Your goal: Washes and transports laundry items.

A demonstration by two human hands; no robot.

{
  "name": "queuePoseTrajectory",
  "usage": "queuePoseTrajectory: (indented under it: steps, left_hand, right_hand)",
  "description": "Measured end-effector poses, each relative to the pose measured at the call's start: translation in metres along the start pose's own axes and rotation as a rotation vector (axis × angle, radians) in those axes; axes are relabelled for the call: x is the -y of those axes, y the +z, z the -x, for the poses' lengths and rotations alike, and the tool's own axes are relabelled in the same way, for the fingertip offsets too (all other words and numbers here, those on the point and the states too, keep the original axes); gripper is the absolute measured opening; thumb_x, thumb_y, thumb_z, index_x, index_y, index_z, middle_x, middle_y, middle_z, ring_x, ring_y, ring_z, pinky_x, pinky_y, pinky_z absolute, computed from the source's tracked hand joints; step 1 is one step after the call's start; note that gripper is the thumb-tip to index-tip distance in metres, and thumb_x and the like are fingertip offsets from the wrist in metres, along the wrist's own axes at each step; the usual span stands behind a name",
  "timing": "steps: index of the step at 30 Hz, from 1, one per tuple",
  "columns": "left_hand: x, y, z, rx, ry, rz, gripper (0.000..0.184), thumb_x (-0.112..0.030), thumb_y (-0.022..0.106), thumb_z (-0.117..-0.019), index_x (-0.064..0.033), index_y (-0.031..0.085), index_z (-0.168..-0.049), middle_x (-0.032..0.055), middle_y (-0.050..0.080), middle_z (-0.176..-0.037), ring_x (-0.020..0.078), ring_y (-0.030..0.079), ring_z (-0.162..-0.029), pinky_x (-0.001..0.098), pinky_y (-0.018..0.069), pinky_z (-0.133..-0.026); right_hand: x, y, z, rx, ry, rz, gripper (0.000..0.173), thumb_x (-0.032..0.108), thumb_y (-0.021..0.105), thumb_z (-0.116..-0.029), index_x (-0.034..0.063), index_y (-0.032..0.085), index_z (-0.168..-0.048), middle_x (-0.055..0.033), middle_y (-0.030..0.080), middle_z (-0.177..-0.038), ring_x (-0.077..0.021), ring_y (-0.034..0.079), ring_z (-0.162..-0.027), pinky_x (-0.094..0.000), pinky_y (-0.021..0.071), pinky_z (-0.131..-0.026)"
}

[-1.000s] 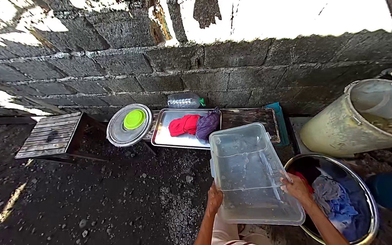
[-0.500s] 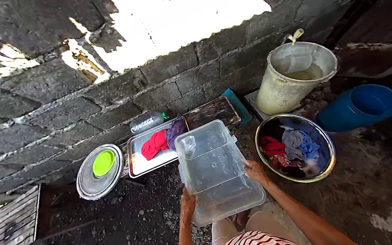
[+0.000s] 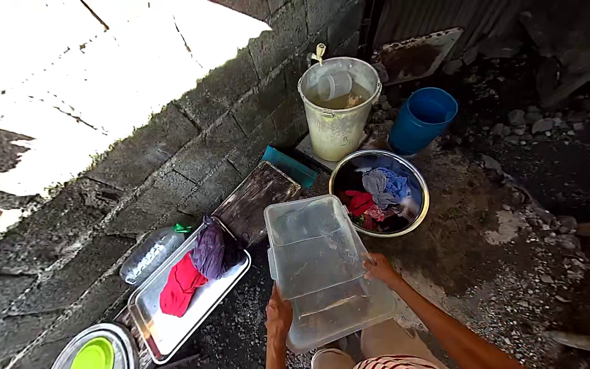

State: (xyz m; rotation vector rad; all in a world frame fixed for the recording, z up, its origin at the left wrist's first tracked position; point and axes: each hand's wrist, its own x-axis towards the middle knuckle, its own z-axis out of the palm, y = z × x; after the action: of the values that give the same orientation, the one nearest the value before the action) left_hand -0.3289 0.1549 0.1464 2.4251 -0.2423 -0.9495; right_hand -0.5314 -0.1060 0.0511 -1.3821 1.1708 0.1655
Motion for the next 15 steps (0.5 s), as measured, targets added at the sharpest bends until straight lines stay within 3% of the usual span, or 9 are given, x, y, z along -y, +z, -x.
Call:
queuePoseTrajectory:
  steps: [8, 12, 15]
  left_hand:
    - [-0.080, 0.021, -0.030, 0.168, 0.062, -0.164, 0.071, 0.002, 0.055, -0.0945, -0.0089, 0.031, -0.161, 0.0270, 0.056, -0.142, 0.0409, 0.056, -0.131, 0.0579, 0.0437, -0.110]
    - [-0.089, 0.027, -0.032, 0.193, 0.055, -0.176, 0.073, 0.002, 0.055, -0.0951, -0.0110, 0.028, -0.162, 0.0254, 0.056, -0.144, 0.0398, 0.056, -0.132, 0.0571, 0.0434, -0.110]
    - [-0.075, 0.035, -0.036, 0.177, 0.076, -0.066, 0.071, 0.003, 0.054, -0.0950, -0.0080, 0.030, -0.161, 0.0263, 0.055, -0.144, 0.0391, 0.056, -0.132, 0.0558, 0.0442, -0.110]
  right_hand:
    - [-0.032, -0.034, -0.005, -0.060, 0.139, -0.205, 0.043, 0.007, 0.053, -0.1047, -0.0010, 0.050, -0.147, -0.0288, 0.064, -0.122, -0.0370, 0.071, -0.088, -0.0500, 0.0609, -0.079]
    - [-0.037, -0.041, -0.002, -0.087, 0.167, -0.269, 0.045, 0.008, 0.053, -0.1046, 0.0000, 0.047, -0.148, -0.0275, 0.063, -0.121, -0.0352, 0.070, -0.087, -0.0484, 0.0607, -0.077]
    - [-0.030, -0.051, 0.001, -0.135, 0.120, -0.216, 0.043, 0.009, 0.054, -0.1043, 0.0003, 0.051, -0.147, -0.0264, 0.065, -0.119, -0.0352, 0.071, -0.089, -0.0490, 0.0607, -0.079]
